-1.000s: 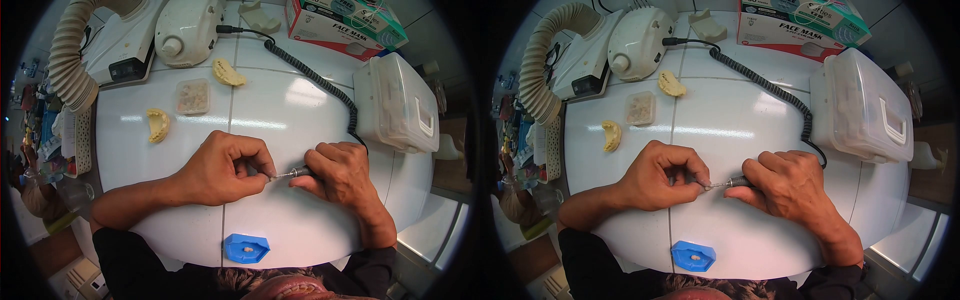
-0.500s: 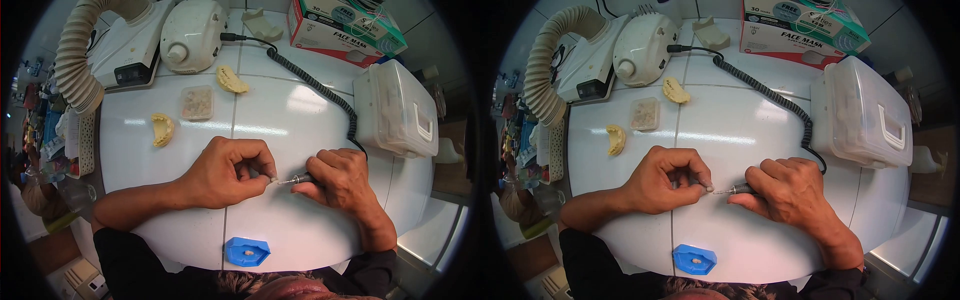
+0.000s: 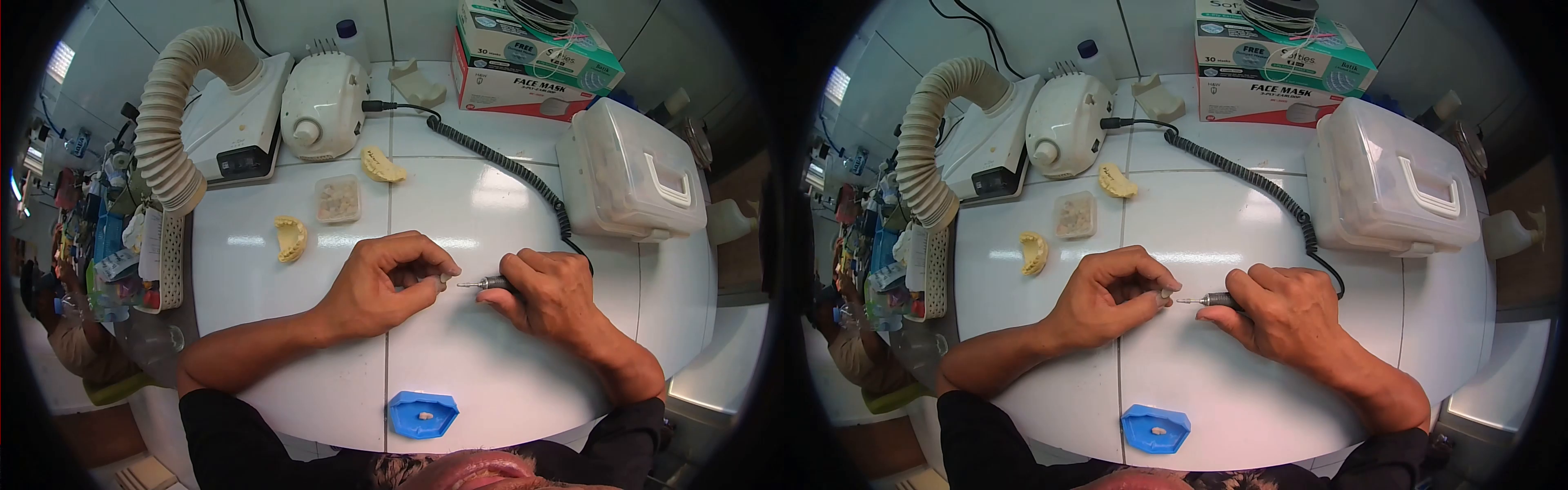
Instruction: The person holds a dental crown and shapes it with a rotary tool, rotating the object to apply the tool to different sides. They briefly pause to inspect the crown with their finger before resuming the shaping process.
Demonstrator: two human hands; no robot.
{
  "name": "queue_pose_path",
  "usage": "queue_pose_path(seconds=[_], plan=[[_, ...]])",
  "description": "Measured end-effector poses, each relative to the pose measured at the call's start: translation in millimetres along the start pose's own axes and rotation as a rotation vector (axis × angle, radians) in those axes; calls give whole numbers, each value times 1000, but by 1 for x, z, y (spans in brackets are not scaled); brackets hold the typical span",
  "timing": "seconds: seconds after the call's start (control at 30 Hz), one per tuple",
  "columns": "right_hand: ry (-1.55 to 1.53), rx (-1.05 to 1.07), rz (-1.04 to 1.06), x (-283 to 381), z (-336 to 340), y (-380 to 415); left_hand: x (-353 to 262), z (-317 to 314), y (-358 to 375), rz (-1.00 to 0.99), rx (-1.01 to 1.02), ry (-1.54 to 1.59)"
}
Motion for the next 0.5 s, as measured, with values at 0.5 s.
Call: queue_pose_path(seconds=[0.5], plan=[[18, 45, -33, 2, -6, -3, -2, 1, -3, 5, -34, -56]])
Point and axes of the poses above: each hand's wrist, its own y-axis away from the middle knuckle, its own z-axis out of the back of the hand, x = y × z, the point moved 8 cm from there along -y, towards the middle knuckle, and after that the axes turned 6 degrees about -z, right-handed, at the moved point
